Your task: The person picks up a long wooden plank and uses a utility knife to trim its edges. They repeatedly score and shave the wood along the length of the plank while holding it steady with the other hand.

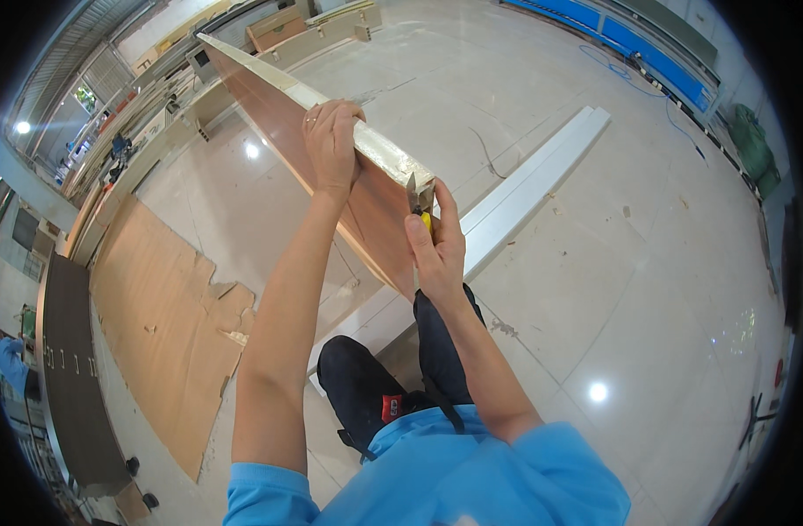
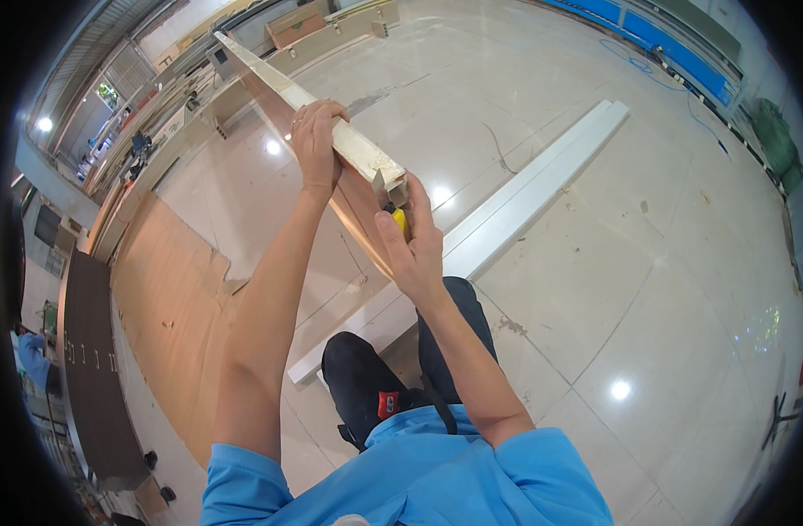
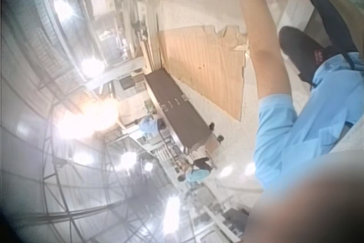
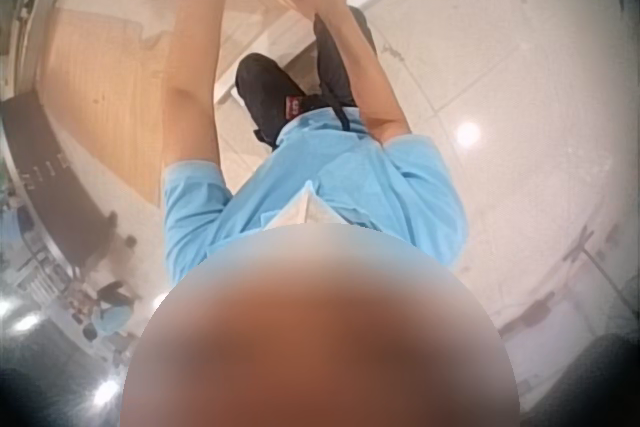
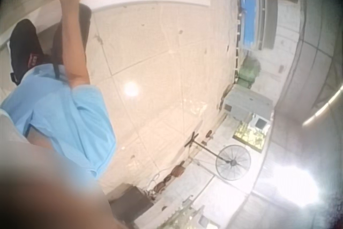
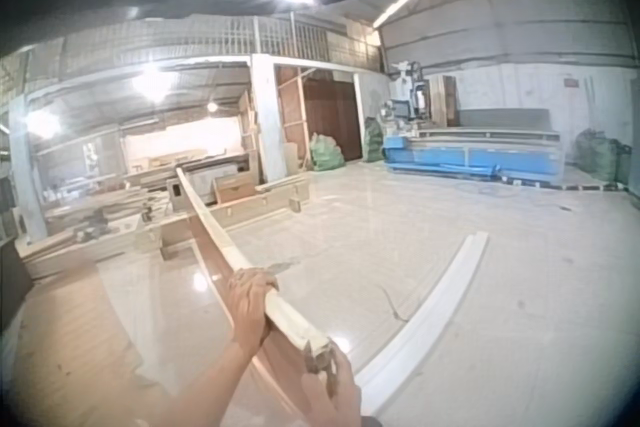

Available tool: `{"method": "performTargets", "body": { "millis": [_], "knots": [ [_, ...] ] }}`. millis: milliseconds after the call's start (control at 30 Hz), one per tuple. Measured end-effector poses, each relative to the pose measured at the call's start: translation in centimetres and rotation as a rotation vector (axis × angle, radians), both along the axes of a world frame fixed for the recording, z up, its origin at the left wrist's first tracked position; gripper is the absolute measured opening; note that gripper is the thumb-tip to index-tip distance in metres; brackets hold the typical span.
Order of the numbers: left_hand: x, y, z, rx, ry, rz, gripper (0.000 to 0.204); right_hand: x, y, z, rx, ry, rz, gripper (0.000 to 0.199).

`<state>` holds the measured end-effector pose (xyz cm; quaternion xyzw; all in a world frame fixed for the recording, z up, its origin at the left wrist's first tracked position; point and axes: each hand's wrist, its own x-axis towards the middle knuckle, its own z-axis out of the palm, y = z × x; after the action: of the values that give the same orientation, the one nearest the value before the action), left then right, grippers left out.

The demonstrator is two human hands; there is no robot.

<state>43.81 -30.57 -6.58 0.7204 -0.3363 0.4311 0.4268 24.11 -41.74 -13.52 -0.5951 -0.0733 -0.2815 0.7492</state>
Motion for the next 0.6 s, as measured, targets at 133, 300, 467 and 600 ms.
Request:
{"method": "performTargets", "body": {
  "millis": [133,300,467,600],
  "knots": [
    [-0.1,-0.1,0.0,-0.009,0.0,-0.004,0.042,0.1,0.3,0.2,-0.02,0.011,-0.049,0.065],
    [-0.2,-0.1,0.0,-0.019,0.019,-0.002,0.042,0.1,0.5,0.6,-0.057,0.051,-0.145,0.063],
    [-0.1,-0.1,0.0,-0.01,-0.001,0.005,0.042,0.0,0.7,1.0,-0.178,0.061,-0.267,0.06],
    [-0.2,0.0,0.1,0.006,0.006,0.006,0.042,-0.1,0.9,1.2,-0.212,0.071,-0.326,0.059]
  ]
}}
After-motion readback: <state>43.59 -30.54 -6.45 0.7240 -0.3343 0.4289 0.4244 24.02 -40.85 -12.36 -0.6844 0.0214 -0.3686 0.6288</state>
